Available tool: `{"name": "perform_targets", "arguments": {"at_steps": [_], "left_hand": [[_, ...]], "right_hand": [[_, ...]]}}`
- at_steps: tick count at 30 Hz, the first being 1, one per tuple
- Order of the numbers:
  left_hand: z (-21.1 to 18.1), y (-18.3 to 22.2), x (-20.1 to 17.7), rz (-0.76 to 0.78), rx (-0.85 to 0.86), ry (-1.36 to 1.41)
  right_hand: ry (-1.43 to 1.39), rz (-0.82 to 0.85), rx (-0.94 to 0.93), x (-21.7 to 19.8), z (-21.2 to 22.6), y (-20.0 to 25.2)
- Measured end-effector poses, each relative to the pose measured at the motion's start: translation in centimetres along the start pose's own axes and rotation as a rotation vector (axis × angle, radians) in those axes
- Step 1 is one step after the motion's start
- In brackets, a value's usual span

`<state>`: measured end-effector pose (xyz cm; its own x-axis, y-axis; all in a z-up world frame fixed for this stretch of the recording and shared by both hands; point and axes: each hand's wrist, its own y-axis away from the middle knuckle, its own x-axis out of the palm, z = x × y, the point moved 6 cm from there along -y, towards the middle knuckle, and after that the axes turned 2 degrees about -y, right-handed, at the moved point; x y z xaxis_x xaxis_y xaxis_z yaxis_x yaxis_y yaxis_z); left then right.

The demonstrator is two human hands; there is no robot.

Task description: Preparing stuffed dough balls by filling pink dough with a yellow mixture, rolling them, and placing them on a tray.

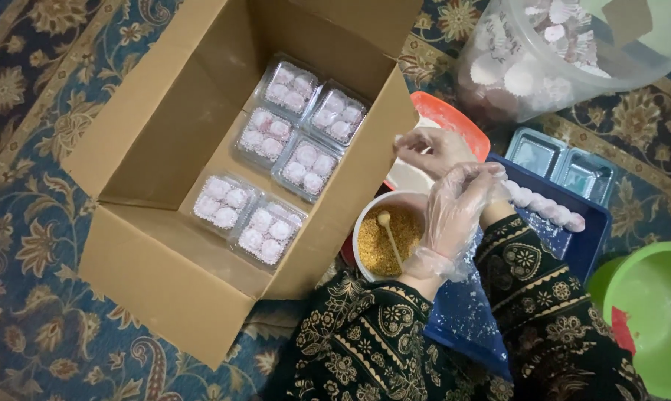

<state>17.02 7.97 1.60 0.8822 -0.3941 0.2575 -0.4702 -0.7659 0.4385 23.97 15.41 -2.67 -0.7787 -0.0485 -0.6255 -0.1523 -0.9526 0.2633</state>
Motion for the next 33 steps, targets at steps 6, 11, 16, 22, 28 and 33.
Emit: {"name": "perform_targets", "arguments": {"at_steps": [6, 11, 16, 22, 28, 33], "left_hand": [[-3.4, 2.6, -1.7, -0.092, 0.17, 0.213], [-3.1, 2.3, -1.8, -0.07, 0.218, 0.381], [-3.2, 2.4, -2.5, -0.084, 0.222, 0.526], [-3.5, 2.4, -2.8, -0.12, 0.263, 0.554], [-5.0, 2.8, -3.7, -0.185, 0.358, 0.518], [-6.1, 3.5, -5.1, -0.293, 0.421, 0.451]], "right_hand": [[0.015, 0.147, -0.006, 1.3, 4.6, -0.9], [0.091, 0.167, 0.022, 0.8, 9.1, 0.0], [0.143, 0.162, -0.043, 1.2, 10.5, -0.5], [0.201, 0.117, -0.072, 2.8, 7.5, -3.1], [0.16, 0.044, -0.169, 3.8, 7.1, -5.6], [0.223, -0.021, -0.182, 4.4, 8.0, -6.8]]}}
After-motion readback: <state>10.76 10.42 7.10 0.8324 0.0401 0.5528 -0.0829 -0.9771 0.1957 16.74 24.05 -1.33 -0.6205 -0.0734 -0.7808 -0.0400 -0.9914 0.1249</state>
